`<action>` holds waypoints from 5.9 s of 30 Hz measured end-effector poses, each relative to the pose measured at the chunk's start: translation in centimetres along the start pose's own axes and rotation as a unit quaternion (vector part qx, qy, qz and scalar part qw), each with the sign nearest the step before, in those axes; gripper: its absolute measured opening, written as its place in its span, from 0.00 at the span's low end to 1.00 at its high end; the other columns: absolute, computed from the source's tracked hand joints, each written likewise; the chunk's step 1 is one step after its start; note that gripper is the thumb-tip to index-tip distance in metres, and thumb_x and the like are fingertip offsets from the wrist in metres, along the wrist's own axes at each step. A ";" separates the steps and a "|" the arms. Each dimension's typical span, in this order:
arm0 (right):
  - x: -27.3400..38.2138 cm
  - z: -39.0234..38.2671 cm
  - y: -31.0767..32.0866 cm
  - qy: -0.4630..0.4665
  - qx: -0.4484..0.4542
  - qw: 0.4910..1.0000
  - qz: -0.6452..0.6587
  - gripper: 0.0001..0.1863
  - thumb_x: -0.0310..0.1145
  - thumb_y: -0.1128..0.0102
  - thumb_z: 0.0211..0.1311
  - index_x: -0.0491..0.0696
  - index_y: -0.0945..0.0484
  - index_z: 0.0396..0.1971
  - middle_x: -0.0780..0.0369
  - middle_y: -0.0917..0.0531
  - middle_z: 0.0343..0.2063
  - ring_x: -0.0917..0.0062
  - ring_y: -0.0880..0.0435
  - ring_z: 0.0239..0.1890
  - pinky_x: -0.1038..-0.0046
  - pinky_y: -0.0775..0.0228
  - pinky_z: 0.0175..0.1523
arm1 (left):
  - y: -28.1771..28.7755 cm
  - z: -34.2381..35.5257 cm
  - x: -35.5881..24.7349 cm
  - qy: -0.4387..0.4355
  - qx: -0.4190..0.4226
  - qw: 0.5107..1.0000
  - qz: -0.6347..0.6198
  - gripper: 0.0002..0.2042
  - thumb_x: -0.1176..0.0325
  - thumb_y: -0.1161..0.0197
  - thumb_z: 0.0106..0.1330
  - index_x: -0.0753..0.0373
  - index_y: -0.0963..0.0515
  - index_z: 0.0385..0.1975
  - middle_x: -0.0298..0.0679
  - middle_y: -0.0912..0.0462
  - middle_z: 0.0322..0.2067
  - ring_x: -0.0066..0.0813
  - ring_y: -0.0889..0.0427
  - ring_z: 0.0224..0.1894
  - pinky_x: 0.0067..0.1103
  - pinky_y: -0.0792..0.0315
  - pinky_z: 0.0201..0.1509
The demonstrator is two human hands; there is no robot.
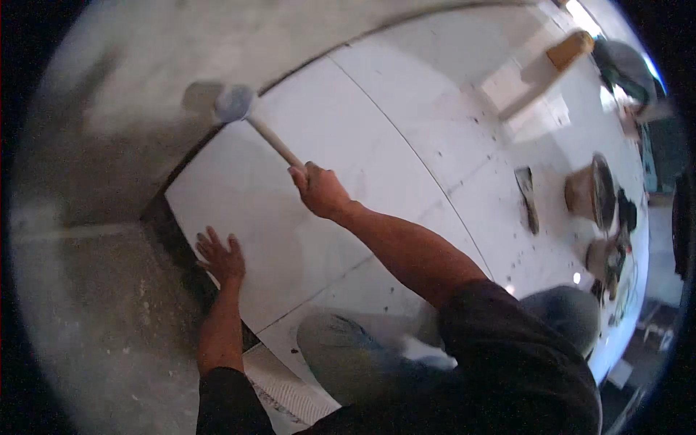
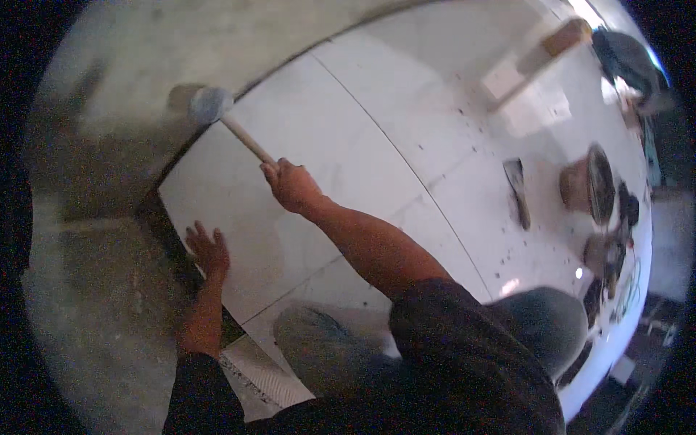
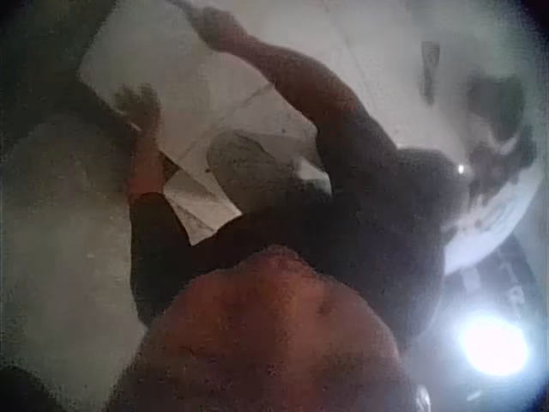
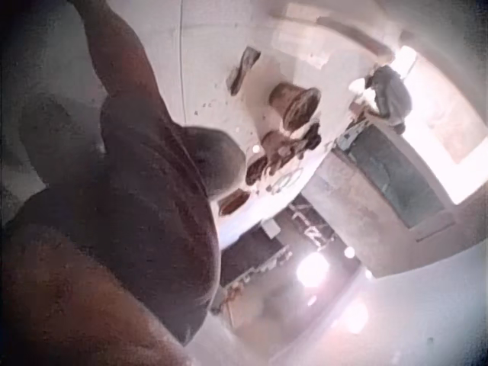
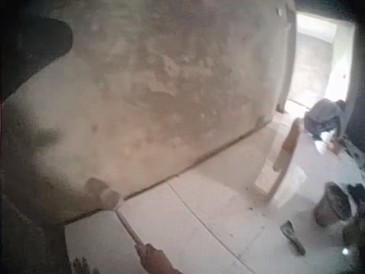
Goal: The person places a tile onto the floor and uses a rubber mallet to tap it into position. They then use a putty knife to clean the grout line between the tiles.
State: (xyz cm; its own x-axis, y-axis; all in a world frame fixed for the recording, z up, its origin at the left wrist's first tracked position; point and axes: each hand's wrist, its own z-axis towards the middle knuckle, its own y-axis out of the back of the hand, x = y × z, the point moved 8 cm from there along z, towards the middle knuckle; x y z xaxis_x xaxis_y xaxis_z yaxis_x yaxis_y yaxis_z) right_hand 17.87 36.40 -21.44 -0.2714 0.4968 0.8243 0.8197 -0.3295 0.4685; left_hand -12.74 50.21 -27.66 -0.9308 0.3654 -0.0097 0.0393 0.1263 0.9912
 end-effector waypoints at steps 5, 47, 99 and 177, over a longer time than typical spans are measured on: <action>-0.3 -2.0 0.5 -0.027 -0.005 0.999 -0.022 0.27 0.52 0.59 0.68 0.39 0.29 0.31 0.45 0.21 0.22 0.48 0.21 0.28 0.52 0.29 0.35 | 0.3 0.2 -0.1 0.008 -0.019 1.000 0.016 0.36 0.38 0.66 0.68 0.52 0.61 0.70 0.46 0.65 0.70 0.50 0.69 0.72 0.57 0.69 0.66; -13.9 -27.2 22.9 0.196 -0.135 0.811 -0.535 0.13 0.38 0.42 0.59 0.42 0.27 0.31 0.53 0.22 0.26 0.65 0.21 0.27 0.62 0.33 0.34 | 0.0 5.9 -21.6 -0.151 -0.040 0.986 -0.064 0.36 0.50 0.50 0.65 0.64 0.53 0.67 0.51 0.58 0.69 0.50 0.65 0.71 0.50 0.72 0.68; -22.9 -28.5 25.8 -0.209 -0.147 0.960 0.111 0.25 0.51 0.45 0.63 0.51 0.38 0.14 0.72 0.37 0.08 0.88 0.39 0.10 0.79 0.47 0.14 | -1.2 -22.5 -44.0 -0.429 0.066 0.895 -0.104 0.35 0.52 0.51 0.65 0.71 0.50 0.65 0.53 0.55 0.68 0.54 0.58 0.70 0.52 0.65 0.69; 0.9 -11.6 -8.8 -0.036 0.153 0.975 -0.157 0.32 0.60 0.60 0.65 0.42 0.29 0.44 0.48 0.18 0.32 0.53 0.18 0.36 0.54 0.27 0.43 | -1.3 -10.4 2.4 0.164 -0.002 0.986 -0.026 0.38 0.41 0.65 0.68 0.64 0.59 0.68 0.61 0.60 0.67 0.57 0.59 0.70 0.45 0.60 0.70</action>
State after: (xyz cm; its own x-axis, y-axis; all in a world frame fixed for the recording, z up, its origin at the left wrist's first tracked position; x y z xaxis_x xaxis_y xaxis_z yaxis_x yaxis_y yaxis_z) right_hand 4.56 30.49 -21.15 -0.5062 0.5938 0.6254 0.8170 0.0979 0.5683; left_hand -18.77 41.35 -27.62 -0.9990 0.0406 -0.0170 -0.0115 0.1334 0.9910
